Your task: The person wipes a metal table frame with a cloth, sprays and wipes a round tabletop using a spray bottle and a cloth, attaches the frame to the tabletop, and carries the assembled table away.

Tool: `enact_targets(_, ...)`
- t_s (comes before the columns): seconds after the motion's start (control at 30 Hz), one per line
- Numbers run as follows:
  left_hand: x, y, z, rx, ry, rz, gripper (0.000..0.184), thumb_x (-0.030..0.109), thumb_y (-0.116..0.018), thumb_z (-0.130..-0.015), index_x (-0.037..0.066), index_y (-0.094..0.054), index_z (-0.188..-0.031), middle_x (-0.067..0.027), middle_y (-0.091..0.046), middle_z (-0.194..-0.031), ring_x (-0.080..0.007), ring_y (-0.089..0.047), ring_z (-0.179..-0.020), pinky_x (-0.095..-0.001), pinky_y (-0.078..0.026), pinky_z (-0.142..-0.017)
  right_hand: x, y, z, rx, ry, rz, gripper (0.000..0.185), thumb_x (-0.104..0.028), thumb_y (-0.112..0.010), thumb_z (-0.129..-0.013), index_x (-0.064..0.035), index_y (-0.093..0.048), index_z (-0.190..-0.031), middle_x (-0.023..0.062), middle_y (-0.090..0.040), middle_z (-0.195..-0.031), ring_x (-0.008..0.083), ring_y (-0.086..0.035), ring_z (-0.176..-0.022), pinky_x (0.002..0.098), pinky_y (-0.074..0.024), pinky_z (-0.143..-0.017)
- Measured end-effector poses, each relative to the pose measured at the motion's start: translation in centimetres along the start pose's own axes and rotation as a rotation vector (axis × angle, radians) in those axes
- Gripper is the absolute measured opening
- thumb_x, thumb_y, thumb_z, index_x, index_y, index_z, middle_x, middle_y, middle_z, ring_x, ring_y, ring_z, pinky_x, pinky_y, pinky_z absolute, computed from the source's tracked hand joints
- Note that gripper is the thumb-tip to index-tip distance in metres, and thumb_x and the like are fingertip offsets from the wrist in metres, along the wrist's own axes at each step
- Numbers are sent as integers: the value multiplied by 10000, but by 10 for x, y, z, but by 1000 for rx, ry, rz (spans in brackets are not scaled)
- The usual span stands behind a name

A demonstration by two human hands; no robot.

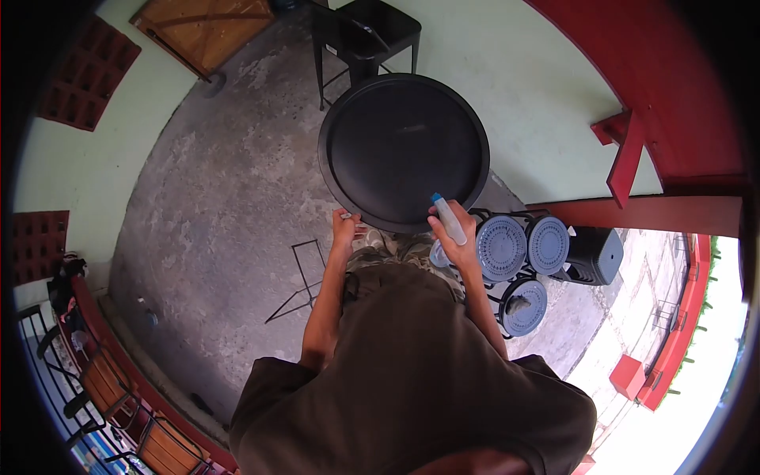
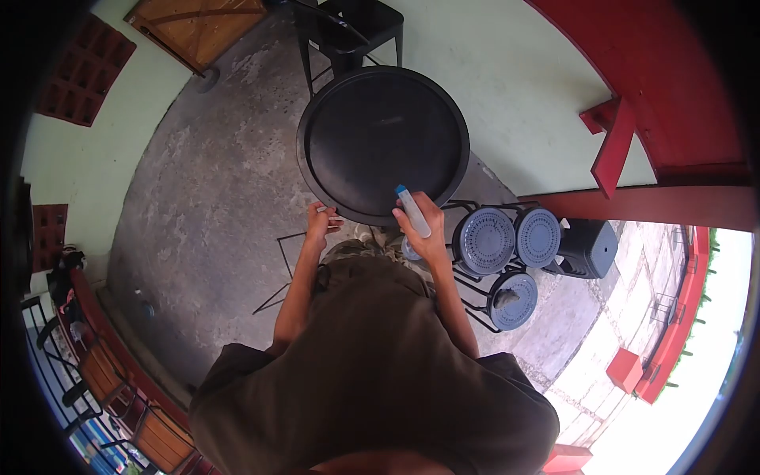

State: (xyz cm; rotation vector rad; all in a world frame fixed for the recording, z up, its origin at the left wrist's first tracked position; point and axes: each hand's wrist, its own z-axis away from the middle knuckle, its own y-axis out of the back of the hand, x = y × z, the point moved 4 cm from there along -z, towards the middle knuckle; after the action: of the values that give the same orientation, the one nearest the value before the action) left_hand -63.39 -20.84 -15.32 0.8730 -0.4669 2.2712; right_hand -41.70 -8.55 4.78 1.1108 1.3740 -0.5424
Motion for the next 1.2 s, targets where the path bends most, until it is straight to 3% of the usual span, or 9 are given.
enact_targets(0.17,-1,-2,-2,-1,4,4,350,152,-581,-885,91,-416,-1188,-112,-615,-958,-247,-686,-726,-372,-527,-611,8,9,5,95,-82,60,146,-110,-692,-861,16,-623,-828,85,-590,-671,138,-616,-501,275,-440,-444)
enact_targets(0.37,4,-8,2,-12,-4,-27,291,180,-552,-902,81,-455,-1157,-103,-613,-964,-242,-687,-731,-369,-529,-611,-2,8,5,-90,-52,49,135,-91,-676,-871,31,-624,-848,50,-577,-642,103,-568,-477,257,-419,-454)
enact_targets(0.5,-1,-4,-4,-35,9,-10,297,276,-472,-947,79,-478,-1170,-98,-617,-961,-242,-684,-737,-380,-531,-627,-5,-2,6,-205,23,25,166,-110,-712,-821,31,-627,-838,136,-602,-765,308,-611,-685,363,-463,-616)
enact_targets(0.6,-6,1,-6,-6,12,46,338,331,-413,-970,85,-493,-1187,-100,-621,-954,-242,-674,-741,-390,-529,-647,0,-15,10,-244,79,79,144,-93,-689,-861,32,-620,-844,79,-548,-696,162,-565,-531,285,-419,-502)
enact_targets(0.7,-10,7,-9,32,14,94,349,361,-392,-984,98,-516,-1177,-100,-622,-946,-241,-661,-742,-396,-524,-661,-7,-22,13,-299,144,175,173,-111,-703,-845,27,-602,-822,113,-522,-672,257,-552,-558,341,-413,-532)
enact_targets(0.8,-14,13,-11,71,7,136,349,384,-387,-992,114,-538,-1153,-100,-620,-960,-239,-653,-739,-401,-517,-664,-12,-27,14,-378,63,148,187,-155,-714,-832,13,-631,-838,155,-578,-723,360,-574,-640,402,-446,-597)
enact_targets(0.93,-16,20,-7,176,-13,208,324,382,-400,-992,131,-547,-1136,-101,-609,-995,-233,-648,-733,-398,-510,-642,-6,-22,17,-337,100,110,194,-134,-707,-837,23,-595,-820,145,-567,-709,319,-562,-606,387,-429,-573)
enact_targets(1.0,-16,25,-4,244,-26,243,279,342,-414,-990,127,-539,-1116,-72,-589,-937,-198,-623,-670,-356,-485,-567,4,-15,22,-282,57,101,193,-137,-703,-840,24,-596,-823,153,-592,-736,324,-579,-624,391,-441,-584)
enact_targets(1.2,-17,28,-9,297,-46,280,221,275,-444,-985,117,-528,-1113,-71,-578,-930,-177,-606,-659,-336,-478,-527,25,16,42,-333,-65,332,240,-232,-718,-843,-9,-633,-814,182,-579,-640,407,-596,-637,419,-472,-589)
